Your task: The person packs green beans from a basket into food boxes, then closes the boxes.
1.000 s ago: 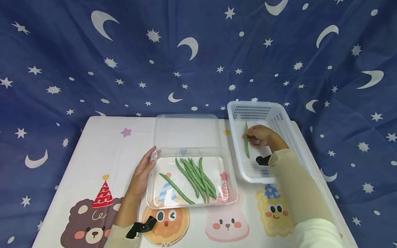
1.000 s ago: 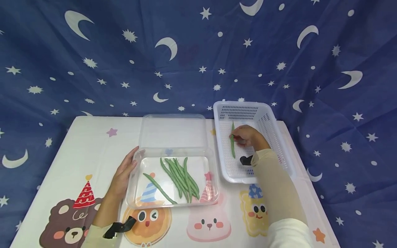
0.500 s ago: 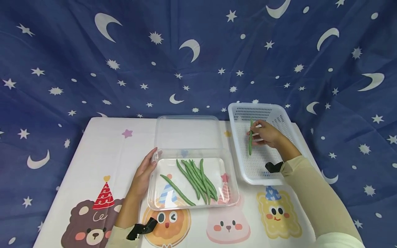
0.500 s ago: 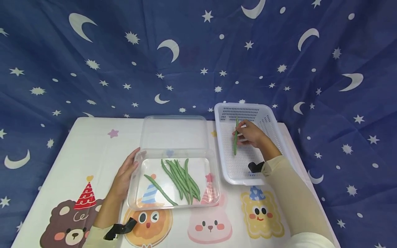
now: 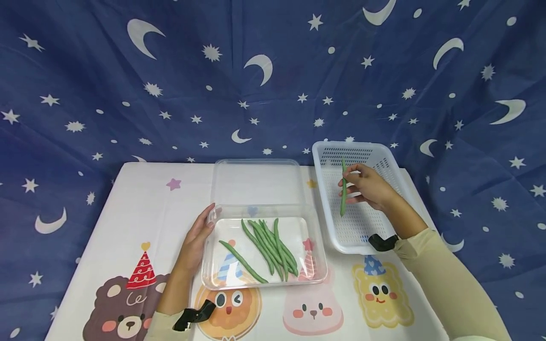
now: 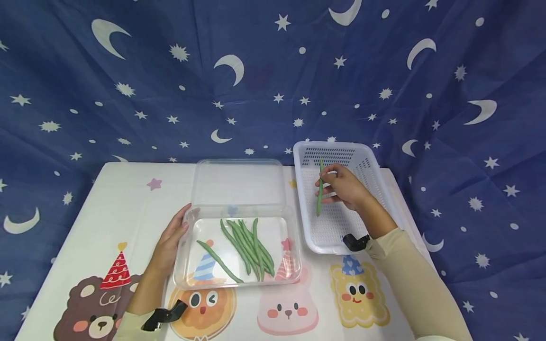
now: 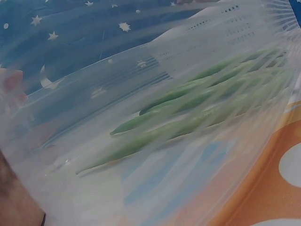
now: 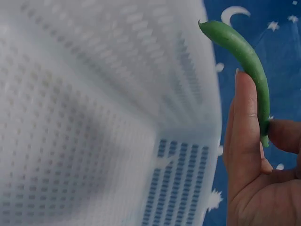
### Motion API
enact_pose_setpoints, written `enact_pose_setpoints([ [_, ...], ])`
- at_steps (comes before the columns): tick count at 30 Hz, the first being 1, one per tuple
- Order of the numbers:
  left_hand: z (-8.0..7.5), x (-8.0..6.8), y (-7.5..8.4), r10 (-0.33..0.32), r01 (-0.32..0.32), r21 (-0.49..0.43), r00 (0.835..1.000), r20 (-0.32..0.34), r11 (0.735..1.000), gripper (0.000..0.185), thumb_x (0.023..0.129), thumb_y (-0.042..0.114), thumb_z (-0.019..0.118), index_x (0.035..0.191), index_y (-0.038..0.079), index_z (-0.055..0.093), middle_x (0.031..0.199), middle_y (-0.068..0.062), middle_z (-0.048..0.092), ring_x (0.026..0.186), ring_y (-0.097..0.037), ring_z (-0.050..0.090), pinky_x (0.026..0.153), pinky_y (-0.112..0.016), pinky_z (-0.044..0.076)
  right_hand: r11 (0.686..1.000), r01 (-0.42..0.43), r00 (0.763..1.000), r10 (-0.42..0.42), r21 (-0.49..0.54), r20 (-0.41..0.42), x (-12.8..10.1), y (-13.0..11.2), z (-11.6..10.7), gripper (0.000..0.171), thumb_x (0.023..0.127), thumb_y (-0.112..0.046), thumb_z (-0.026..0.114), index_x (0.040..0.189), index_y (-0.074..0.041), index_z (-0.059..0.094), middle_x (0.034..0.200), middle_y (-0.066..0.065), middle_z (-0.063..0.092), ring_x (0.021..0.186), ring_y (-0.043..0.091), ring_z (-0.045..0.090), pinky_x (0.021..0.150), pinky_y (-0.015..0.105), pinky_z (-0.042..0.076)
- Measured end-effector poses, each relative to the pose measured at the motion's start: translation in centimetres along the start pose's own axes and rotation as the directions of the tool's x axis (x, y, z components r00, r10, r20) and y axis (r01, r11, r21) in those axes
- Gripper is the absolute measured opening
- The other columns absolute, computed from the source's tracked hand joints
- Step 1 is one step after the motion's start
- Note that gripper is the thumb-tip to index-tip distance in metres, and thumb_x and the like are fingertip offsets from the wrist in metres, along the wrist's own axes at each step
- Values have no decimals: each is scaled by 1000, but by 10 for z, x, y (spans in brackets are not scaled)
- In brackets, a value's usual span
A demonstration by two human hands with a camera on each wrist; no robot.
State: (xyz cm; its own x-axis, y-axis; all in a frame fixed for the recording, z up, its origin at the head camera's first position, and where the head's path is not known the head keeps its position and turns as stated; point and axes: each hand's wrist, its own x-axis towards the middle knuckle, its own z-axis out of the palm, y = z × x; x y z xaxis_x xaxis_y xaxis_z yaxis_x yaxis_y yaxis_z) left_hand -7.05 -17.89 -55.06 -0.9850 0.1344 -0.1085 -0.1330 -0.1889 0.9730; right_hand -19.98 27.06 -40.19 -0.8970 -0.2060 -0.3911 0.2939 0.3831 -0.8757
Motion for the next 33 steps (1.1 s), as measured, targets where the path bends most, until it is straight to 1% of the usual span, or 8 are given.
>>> enact_pose_setpoints([
  [6, -2, 0, 0, 2, -2, -7, 1000, -5, 1000, 55, 110, 30, 43, 162, 28, 26, 168, -6, 27, 149, -26, 36, 106, -26, 48, 998, 32, 998, -35, 54, 57, -12, -8, 17, 33, 106, -22, 56, 129, -6, 38, 100, 2, 70, 83, 18, 73, 69, 35, 63],
  [11, -2, -1, -1, 0, 1, 35, 1000, -10, 999, 57, 110, 31, 42, 163, 24, 24, 168, -3, 28, 153, -25, 29, 112, -30, 41, 997, 41, 994, -47, 65, 94, -21, -8, 28, 40, 101, -16, 65, 129, -10, 38, 107, 10, 69, 84, 19, 73, 69, 37, 64],
  [15, -1, -1, -2, -1, 1, 14, 1000, 1, 1000, 57, 110, 31, 42, 163, 23, 24, 167, -3, 29, 151, -26, 32, 111, -29, 43, 996, 34, 991, -44, 83, 127, -27, -8, 37, 45, 98, -14, 69, 130, -11, 37, 106, 12, 68, 82, 18, 70, 69, 37, 63],
  [18, 0, -1, -2, 3, -3, -20, 1000, 9, 1000, 57, 110, 29, 43, 163, 24, 24, 166, -6, 30, 146, -26, 40, 106, -28, 49, 995, 36, 988, -50, 96, 149, -30, -10, 45, 45, 98, -14, 69, 131, -11, 38, 103, 8, 67, 81, 16, 68, 67, 36, 63],
  [22, -1, -1, 0, 12, -12, -30, 1000, 4, 999, 55, 110, 29, 43, 162, 27, 26, 164, -9, 31, 141, -26, 46, 100, -29, 54, 993, 54, 984, -71, 106, 166, -33, -13, 54, 45, 98, -15, 69, 132, -12, 39, 99, 5, 66, 79, 15, 66, 65, 35, 63],
  [27, -2, -1, 1, 9, -9, -23, 1000, 2, 1000, 54, 110, 30, 43, 162, 29, 27, 165, -8, 31, 139, -29, 48, 98, -30, 55, 993, 45, 980, -65, 107, 187, -37, -14, 64, 49, 99, -14, 67, 137, -9, 37, 100, 4, 64, 78, 15, 65, 63, 35, 63],
  [30, -1, -1, 1, 7, -7, -21, 1000, 4, 1000, 54, 110, 30, 43, 162, 29, 26, 165, -8, 31, 139, -27, 48, 99, -30, 54, 994, 37, 976, -58, 100, 208, -40, -13, 70, 54, 99, -13, 66, 143, -7, 35, 104, 5, 64, 80, 17, 68, 63, 36, 63],
  [33, 0, -1, 1, 16, -16, -25, 1000, 7, 1000, 55, 110, 29, 42, 162, 27, 26, 164, -9, 31, 139, -27, 48, 100, -30, 54, 994, 22, 973, -45, 103, 226, -42, -14, 77, 56, 99, -14, 66, 146, -9, 35, 107, 6, 63, 80, 18, 70, 63, 36, 63],
])
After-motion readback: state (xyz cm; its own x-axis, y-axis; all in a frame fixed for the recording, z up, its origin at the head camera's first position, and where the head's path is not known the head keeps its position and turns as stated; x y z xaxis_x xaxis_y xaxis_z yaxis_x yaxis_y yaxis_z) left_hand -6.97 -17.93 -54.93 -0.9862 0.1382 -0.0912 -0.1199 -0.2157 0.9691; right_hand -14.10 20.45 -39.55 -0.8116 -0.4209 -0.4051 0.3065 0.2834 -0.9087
